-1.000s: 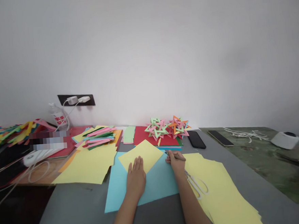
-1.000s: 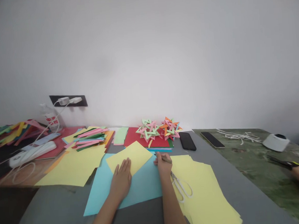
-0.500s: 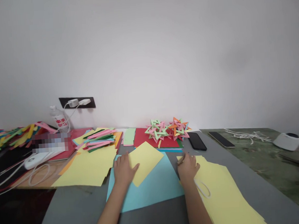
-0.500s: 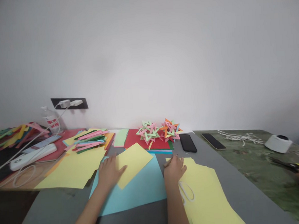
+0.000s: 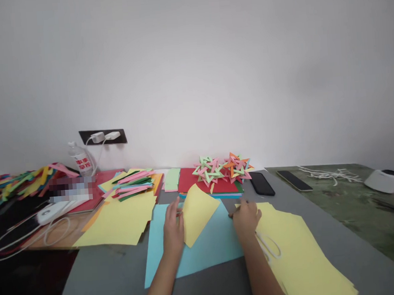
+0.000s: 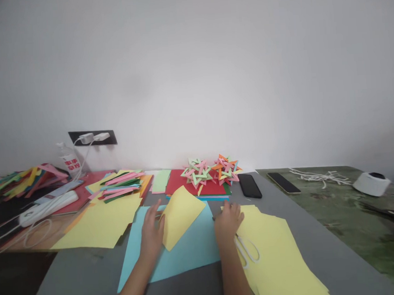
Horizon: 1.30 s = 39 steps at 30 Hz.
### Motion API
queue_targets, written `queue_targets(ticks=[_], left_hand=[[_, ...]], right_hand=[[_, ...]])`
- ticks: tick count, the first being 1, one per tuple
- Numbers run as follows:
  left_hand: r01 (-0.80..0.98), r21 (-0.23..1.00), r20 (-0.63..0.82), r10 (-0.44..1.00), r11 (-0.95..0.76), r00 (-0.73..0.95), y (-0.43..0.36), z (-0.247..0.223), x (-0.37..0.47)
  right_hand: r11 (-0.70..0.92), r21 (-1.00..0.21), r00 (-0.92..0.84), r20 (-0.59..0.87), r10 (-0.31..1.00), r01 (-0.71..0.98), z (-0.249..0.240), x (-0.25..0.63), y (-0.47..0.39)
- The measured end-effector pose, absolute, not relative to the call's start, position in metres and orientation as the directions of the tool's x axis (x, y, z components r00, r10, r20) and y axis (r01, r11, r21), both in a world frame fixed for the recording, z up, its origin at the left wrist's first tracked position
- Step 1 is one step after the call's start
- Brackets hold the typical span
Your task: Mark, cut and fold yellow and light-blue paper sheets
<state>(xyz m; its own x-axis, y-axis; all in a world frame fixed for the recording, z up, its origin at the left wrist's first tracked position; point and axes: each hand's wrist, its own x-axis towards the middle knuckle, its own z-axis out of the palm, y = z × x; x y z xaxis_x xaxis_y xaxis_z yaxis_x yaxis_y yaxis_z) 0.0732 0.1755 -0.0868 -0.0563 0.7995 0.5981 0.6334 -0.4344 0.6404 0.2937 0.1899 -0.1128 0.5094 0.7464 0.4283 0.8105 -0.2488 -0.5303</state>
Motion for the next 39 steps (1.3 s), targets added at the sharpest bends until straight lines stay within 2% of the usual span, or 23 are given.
queue_targets(ticks=[3, 5, 7, 9, 14, 17, 21, 25, 28, 35, 39], left_hand=[[0.627, 0.57, 0.638, 0.767, -0.531, 0.069, 0.173, -0.095, 0.072], [0.64, 0.485, 0.659, 0.73, -0.596, 0.18, 0.172, -0.099, 0.072], [0.646, 0.416, 0.662, 0.7, -0.641, 0.268, 0.171, -0.102, 0.072], [0.655, 0.38, 0.649, 0.693, -0.653, 0.314, 0.169, -0.102, 0.072], [0.678, 0.42, 0.582, 0.752, -0.604, 0.31, 0.168, -0.103, 0.072], [0.687, 0.488, 0.533, 0.807, -0.539, 0.255, 0.167, -0.102, 0.074], [0.614, 0.6, 0.489, 0.843, -0.512, 0.225, 0.167, -0.098, 0.079], [0.525, 0.689, 0.459, 0.861, -0.5, 0.218, 0.17, -0.098, 0.079], [0.516, 0.697, 0.457, 0.863, -0.498, 0.215, 0.173, -0.101, 0.077], [0.518, 0.694, 0.444, 0.864, -0.499, 0.238, 0.174, -0.104, 0.074], [0.541, 0.676, 0.442, 0.862, -0.501, 0.246, 0.172, -0.102, 0.075]], right_hand=[[0.108, -0.727, 0.366, 0.462, 0.808, 0.678, -0.098, 0.259, 0.187], [0.238, -0.872, 0.244, 0.365, 0.899, 0.428, -0.093, 0.232, 0.183], [0.207, -0.961, 0.184, 0.24, 0.953, 0.181, -0.091, 0.21, 0.178], [0.138, -0.99, 0.151, 0.138, 0.979, 0.01, -0.093, 0.199, 0.175], [-0.038, -0.967, 0.085, -0.061, 0.994, -0.253, -0.103, 0.203, 0.18], [-0.064, -0.955, 0.094, -0.095, 0.991, -0.289, -0.104, 0.207, 0.182], [-0.022, -0.948, 0.069, -0.047, 0.997, -0.318, -0.102, 0.207, 0.181], [-0.015, -0.965, 0.064, -0.032, 0.997, -0.263, -0.103, 0.206, 0.181], [-0.032, -0.969, 0.061, -0.049, 0.997, -0.246, -0.106, 0.205, 0.184], [-0.087, -0.937, -0.052, -0.074, 0.996, -0.338, -0.108, 0.209, 0.184], [-0.086, -0.951, -0.085, -0.063, 0.994, -0.298, -0.108, 0.211, 0.183]])
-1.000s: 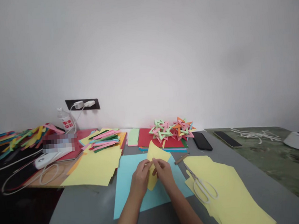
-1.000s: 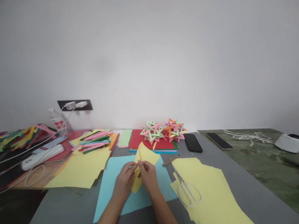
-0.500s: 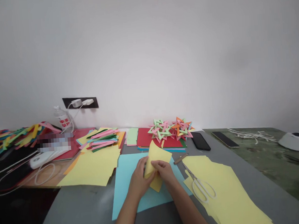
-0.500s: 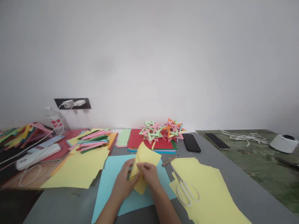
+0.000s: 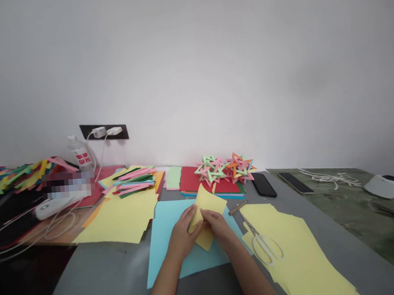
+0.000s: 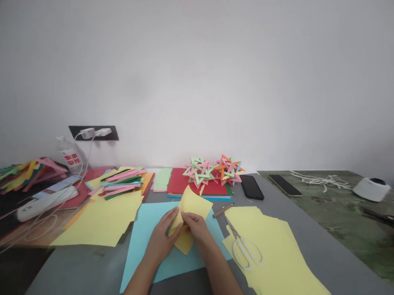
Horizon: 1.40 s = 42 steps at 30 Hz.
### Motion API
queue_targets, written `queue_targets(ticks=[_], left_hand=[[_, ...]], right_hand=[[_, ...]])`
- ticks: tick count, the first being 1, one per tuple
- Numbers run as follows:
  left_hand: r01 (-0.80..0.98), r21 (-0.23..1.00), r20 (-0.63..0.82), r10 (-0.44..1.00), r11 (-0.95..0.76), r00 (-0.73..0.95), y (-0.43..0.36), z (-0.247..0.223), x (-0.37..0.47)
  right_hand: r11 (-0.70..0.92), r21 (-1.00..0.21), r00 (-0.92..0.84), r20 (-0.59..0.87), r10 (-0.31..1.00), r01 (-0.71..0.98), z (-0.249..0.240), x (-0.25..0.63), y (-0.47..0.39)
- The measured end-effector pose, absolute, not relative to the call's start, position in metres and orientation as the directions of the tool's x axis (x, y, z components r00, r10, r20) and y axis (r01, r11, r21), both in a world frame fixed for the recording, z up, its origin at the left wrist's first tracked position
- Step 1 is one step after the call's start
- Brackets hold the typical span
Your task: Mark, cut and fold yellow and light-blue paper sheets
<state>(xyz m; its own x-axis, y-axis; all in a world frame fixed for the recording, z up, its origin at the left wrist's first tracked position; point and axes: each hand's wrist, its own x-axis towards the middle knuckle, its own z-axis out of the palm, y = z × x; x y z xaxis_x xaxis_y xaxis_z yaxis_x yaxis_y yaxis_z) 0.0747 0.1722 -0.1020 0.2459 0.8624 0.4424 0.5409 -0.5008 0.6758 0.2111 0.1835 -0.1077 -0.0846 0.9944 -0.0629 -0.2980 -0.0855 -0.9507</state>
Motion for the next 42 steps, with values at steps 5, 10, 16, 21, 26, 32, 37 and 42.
queue_targets(ticks=[5, 10, 16, 21, 26, 32, 37, 42], left_hand=[[0.548, 0.667, 0.437, 0.861, -0.505, 0.262, 0.168, -0.097, 0.074], [0.541, 0.657, 0.438, 0.849, -0.526, 0.294, 0.166, -0.093, 0.073], [0.541, 0.659, 0.436, 0.851, -0.522, 0.291, 0.166, -0.092, 0.073], [0.545, 0.661, 0.422, 0.856, -0.516, 0.298, 0.165, -0.091, 0.073], [0.536, 0.67, 0.43, 0.857, -0.514, 0.284, 0.164, -0.09, 0.074], [0.54, 0.663, 0.427, 0.854, -0.519, 0.296, 0.165, -0.09, 0.073], [0.55, 0.648, 0.439, 0.848, -0.527, 0.297, 0.165, -0.091, 0.073], [0.543, 0.653, 0.443, 0.848, -0.528, 0.292, 0.164, -0.089, 0.074]], right_hand=[[-0.117, -0.953, -0.069, -0.101, 0.992, -0.281, -0.108, 0.21, 0.184], [-0.111, -0.95, -0.042, -0.103, 0.994, -0.292, -0.106, 0.21, 0.183], [-0.086, -0.96, -0.028, -0.081, 0.996, -0.268, -0.103, 0.21, 0.181], [-0.103, -0.953, -0.027, -0.1, 0.995, -0.286, -0.103, 0.21, 0.181], [-0.104, -0.958, -0.023, -0.101, 0.995, -0.269, -0.105, 0.21, 0.184], [-0.138, -0.949, -0.021, -0.137, 0.99, -0.282, -0.11, 0.211, 0.187], [-0.118, -0.956, -0.027, -0.115, 0.993, -0.27, -0.11, 0.211, 0.187], [-0.128, -0.954, -0.018, -0.128, 0.992, -0.271, -0.108, 0.211, 0.186]])
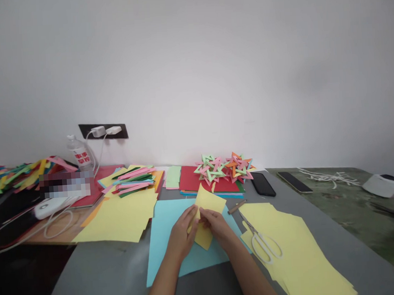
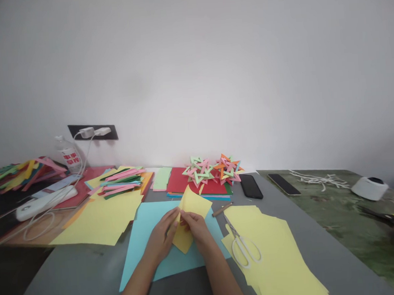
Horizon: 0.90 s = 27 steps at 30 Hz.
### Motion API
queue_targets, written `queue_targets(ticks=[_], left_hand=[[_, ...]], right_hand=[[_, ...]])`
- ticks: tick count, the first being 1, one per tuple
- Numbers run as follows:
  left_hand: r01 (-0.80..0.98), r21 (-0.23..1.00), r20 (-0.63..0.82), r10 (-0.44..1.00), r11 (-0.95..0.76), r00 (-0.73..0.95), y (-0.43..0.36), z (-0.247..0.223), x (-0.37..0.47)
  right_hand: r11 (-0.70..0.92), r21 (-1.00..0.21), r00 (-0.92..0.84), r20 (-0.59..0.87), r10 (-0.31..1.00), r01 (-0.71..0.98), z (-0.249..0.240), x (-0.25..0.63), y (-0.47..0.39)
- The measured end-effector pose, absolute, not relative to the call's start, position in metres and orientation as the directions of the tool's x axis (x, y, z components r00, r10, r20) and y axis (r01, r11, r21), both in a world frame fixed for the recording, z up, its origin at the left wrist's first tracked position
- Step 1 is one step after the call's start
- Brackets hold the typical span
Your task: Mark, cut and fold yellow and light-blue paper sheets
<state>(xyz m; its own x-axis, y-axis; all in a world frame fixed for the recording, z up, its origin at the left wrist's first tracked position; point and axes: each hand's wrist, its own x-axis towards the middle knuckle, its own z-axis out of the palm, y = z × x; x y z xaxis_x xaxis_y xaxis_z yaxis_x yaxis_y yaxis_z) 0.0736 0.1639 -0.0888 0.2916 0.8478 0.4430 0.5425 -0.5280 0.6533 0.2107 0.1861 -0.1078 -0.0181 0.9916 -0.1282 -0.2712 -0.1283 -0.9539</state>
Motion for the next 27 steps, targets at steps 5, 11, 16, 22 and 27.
queue_targets(ticks=[5, 11, 16, 22, 27], left_hand=[[0.532, 0.673, 0.447, 0.855, -0.514, 0.262, 0.165, -0.089, 0.074], [0.529, 0.688, 0.461, 0.862, -0.497, 0.211, 0.169, -0.096, 0.072], [0.529, 0.697, 0.455, 0.869, -0.485, 0.196, 0.169, -0.098, 0.071], [0.541, 0.682, 0.444, 0.866, -0.492, 0.228, 0.167, -0.098, 0.072], [0.545, 0.661, 0.47, 0.851, -0.516, 0.235, 0.167, -0.098, 0.073]], right_hand=[[-0.119, -0.963, -0.031, -0.115, 0.993, -0.24, -0.102, 0.211, 0.183], [-0.094, -0.961, -0.048, -0.085, 0.995, -0.259, -0.1, 0.21, 0.181], [-0.068, -0.964, -0.035, -0.061, 0.998, -0.258, -0.099, 0.208, 0.181], [-0.102, -0.946, -0.067, -0.086, 0.994, -0.307, -0.103, 0.208, 0.182], [-0.105, -0.951, -0.05, -0.095, 0.994, -0.292, -0.104, 0.207, 0.184]])
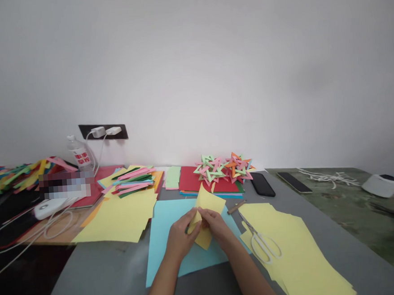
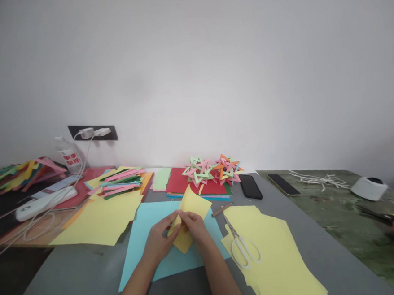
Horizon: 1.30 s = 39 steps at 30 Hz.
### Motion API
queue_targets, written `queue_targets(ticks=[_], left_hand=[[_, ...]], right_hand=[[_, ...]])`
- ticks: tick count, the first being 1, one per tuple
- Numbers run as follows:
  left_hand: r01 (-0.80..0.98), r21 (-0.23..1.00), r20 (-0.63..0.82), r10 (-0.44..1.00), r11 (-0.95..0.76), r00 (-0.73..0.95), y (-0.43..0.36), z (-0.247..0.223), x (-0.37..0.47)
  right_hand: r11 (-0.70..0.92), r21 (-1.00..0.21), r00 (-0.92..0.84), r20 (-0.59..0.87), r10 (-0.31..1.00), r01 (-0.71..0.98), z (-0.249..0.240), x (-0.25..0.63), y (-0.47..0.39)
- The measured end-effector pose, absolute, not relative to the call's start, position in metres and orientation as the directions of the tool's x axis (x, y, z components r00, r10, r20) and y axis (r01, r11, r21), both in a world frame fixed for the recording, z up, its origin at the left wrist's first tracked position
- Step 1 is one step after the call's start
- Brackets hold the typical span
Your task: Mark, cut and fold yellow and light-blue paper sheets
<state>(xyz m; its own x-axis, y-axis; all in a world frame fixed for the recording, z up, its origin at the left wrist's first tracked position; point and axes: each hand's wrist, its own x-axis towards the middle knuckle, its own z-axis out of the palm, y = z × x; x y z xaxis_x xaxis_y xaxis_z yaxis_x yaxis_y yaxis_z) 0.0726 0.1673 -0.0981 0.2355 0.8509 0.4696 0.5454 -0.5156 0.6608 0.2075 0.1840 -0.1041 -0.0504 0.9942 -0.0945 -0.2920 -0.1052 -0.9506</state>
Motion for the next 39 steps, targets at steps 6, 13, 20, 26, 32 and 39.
queue_targets(ticks=[6, 13, 20, 26, 32, 39], left_hand=[[0.534, 0.646, 0.495, 0.832, -0.546, 0.251, 0.165, -0.094, 0.072], [0.501, 0.659, 0.492, 0.826, -0.56, 0.275, 0.163, -0.091, 0.071], [0.509, 0.678, 0.478, 0.844, -0.53, 0.242, 0.162, -0.086, 0.074], [0.553, 0.699, 0.465, 0.876, -0.452, 0.128, 0.162, -0.087, 0.075], [0.568, 0.738, 0.467, 0.883, -0.365, -0.04, 0.164, -0.085, 0.075], [0.457, 0.876, 0.42, 0.705, -0.152, -0.571, 0.131, -0.068, 0.041]], right_hand=[[-0.062, -0.965, -0.071, -0.045, 0.996, -0.254, -0.099, 0.208, 0.181], [-0.071, -0.974, -0.101, -0.051, 0.994, -0.216, -0.103, 0.211, 0.183], [-0.077, -0.979, -0.081, -0.062, 0.995, -0.187, -0.103, 0.211, 0.182], [-0.093, -0.973, -0.089, -0.076, 0.993, -0.211, -0.096, 0.211, 0.18], [-0.048, -0.979, -0.073, -0.034, 0.997, -0.198, -0.099, 0.208, 0.181], [-0.127, -0.969, -0.074, -0.113, 0.991, -0.212, -0.088, 0.25, 0.184]])
